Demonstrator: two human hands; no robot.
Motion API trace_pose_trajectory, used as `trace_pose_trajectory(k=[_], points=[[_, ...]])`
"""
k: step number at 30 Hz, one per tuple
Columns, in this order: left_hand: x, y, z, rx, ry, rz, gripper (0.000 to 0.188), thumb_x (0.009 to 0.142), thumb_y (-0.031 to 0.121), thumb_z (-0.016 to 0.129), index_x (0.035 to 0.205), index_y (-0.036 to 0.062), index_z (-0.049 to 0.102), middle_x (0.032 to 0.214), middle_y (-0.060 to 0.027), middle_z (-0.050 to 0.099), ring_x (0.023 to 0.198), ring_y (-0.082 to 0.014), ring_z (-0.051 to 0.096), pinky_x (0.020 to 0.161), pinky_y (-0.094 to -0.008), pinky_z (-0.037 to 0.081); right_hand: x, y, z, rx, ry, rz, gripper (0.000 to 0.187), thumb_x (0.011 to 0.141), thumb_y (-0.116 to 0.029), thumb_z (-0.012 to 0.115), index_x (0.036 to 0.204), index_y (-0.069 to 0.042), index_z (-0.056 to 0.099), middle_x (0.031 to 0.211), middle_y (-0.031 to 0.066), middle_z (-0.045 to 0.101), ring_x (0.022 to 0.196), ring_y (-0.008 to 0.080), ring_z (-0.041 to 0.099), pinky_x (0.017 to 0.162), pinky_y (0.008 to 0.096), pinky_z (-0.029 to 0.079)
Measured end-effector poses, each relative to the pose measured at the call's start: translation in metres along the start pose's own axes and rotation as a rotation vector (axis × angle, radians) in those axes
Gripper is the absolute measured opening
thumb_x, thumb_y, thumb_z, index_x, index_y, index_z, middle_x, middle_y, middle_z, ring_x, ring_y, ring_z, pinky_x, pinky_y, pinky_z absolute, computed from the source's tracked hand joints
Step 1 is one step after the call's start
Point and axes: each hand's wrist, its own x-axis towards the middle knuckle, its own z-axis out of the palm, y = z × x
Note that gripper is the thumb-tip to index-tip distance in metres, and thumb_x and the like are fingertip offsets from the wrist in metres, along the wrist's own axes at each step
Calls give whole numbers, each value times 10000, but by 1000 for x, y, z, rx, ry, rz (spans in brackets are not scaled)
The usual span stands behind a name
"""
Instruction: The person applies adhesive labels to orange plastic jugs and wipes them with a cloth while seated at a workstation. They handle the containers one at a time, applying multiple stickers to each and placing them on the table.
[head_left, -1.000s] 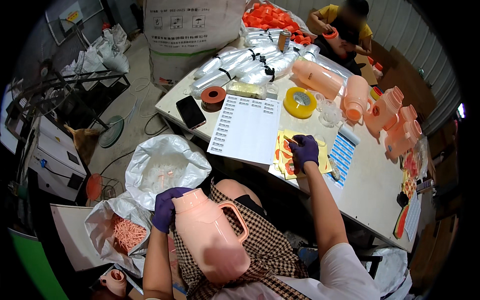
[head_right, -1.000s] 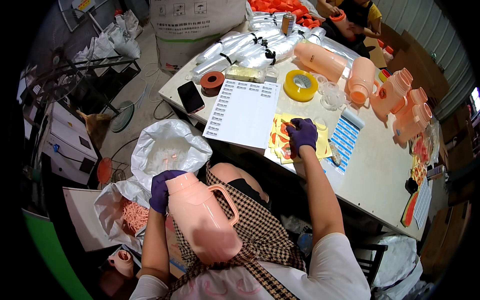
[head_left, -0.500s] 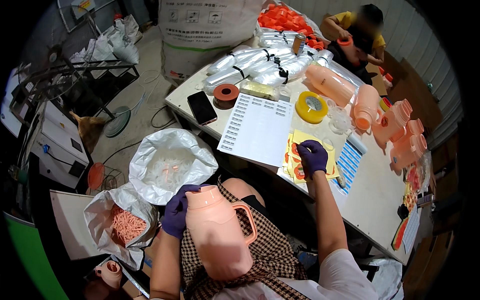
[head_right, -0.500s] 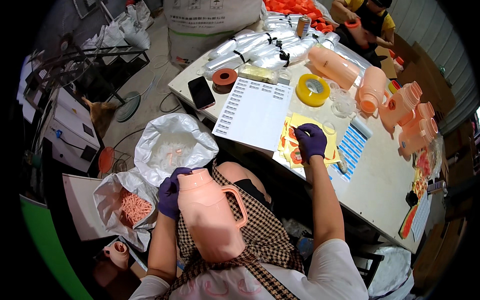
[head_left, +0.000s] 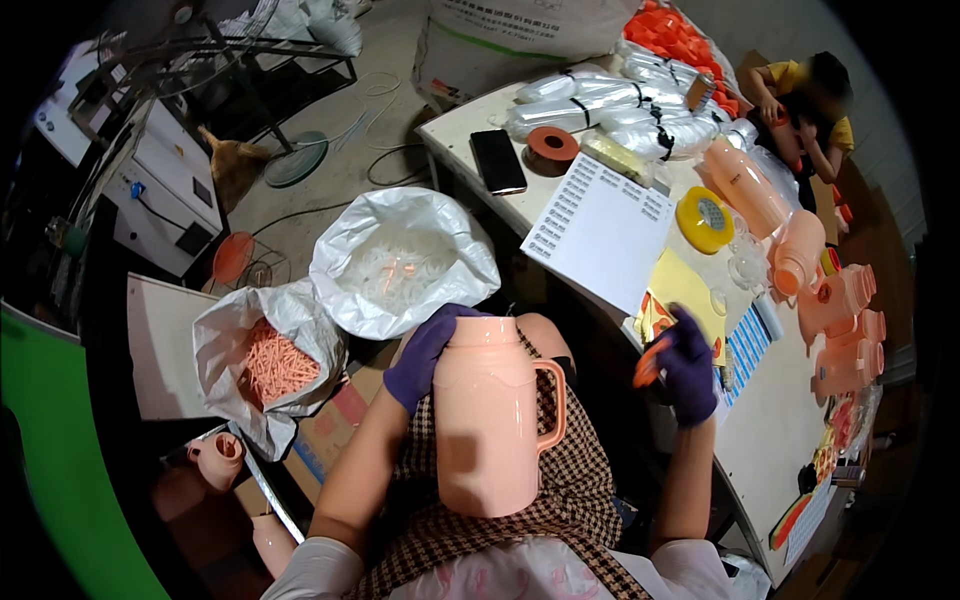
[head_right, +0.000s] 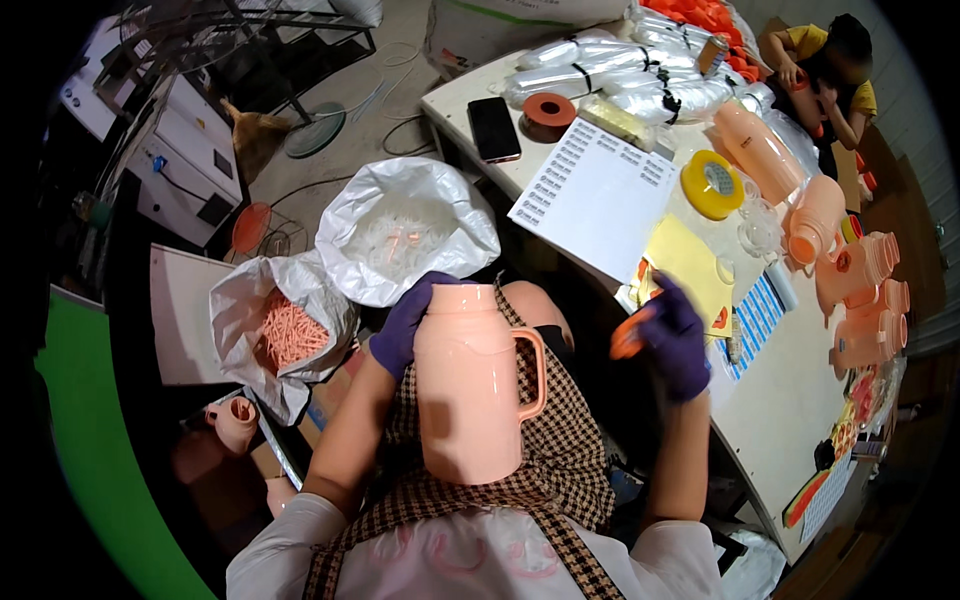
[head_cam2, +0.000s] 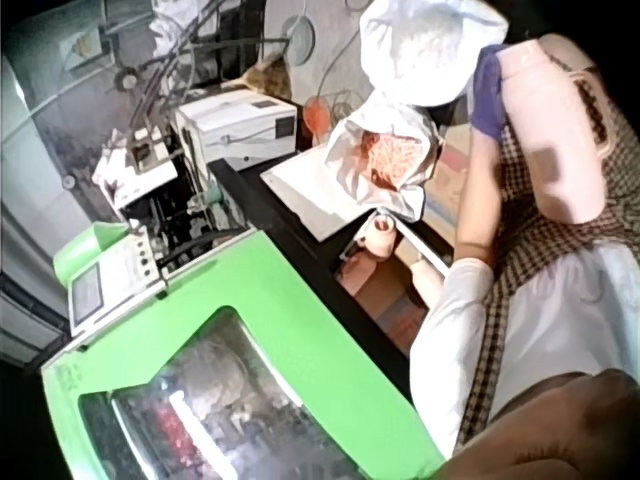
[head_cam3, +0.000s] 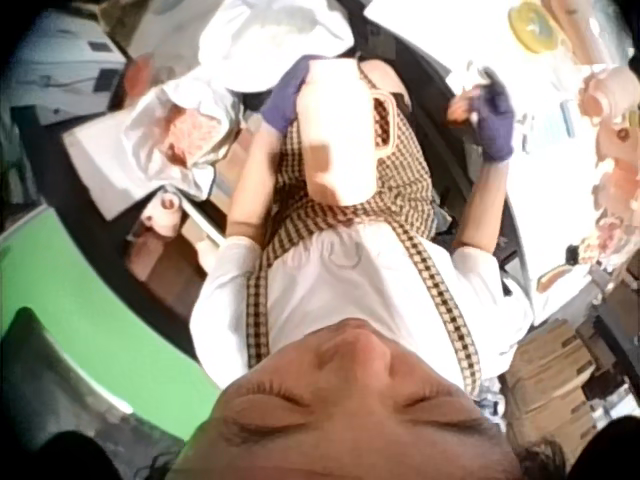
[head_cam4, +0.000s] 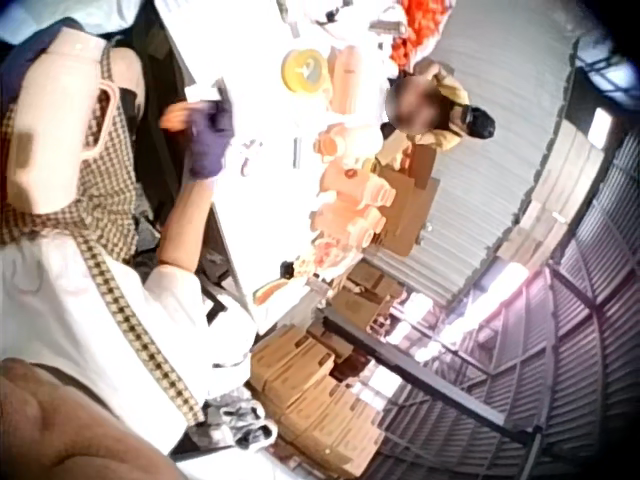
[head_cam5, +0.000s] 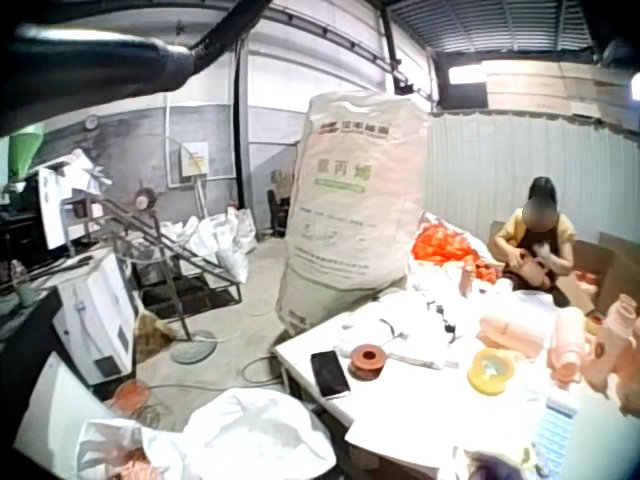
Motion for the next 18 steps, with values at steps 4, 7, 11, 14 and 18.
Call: trace_pose_trajectory(k=[4, 7, 11, 14, 18], points=[[1, -20, -4, -74, 86, -177, 275, 1047, 218, 485, 1113, -8, 627, 1030, -32, 629, 924, -108, 546, 877, -273, 463, -59, -31, 105, 16, -340, 206, 813, 838, 88, 688, 1552, -10, 312, 957, 75, 691, 858, 116, 651, 802, 273, 533], [2, -5, 2, 183, 73, -53, 245, 1034, 210, 512, 1094, 2, 626, 1004, -38, 632, 912, -107, 548, 873, -276, 463, -70, -26, 125, -84, -461, 205, 813, 875, 26, 714, 1564, -22, 285, 937, 65, 702, 859, 91, 637, 817, 258, 514], [-8, 3, -5, 200, 106, -123, 267, 1019, 282, 551, 1076, 33, 628, 914, -63, 644, 861, -129, 566, 835, -286, 471, -64, -25, 134, -68, -517, 228, 821, 883, -8, 719, 1573, -36, 273, 919, 51, 698, 840, 79, 622, 809, 260, 511], [-11, 8, -6, 303, 122, -88, 290, 1016, 317, 554, 1057, 40, 629, 848, -91, 639, 808, -155, 579, 798, -303, 477, -66, -24, 136, -136, -530, 223, 819, 873, 27, 715, 1557, 13, 265, 943, 61, 702, 879, 90, 640, 826, 270, 517], [-12, 10, -3, 334, 126, -100, 299, 1019, 333, 547, 1043, 47, 632, 812, -114, 627, 773, -175, 583, 776, -314, 477, -73, -30, 140, -155, -456, 236, 822, 879, -59, 733, 1561, -6, 276, 881, 62, 692, 813, 109, 634, 796, 282, 516]])
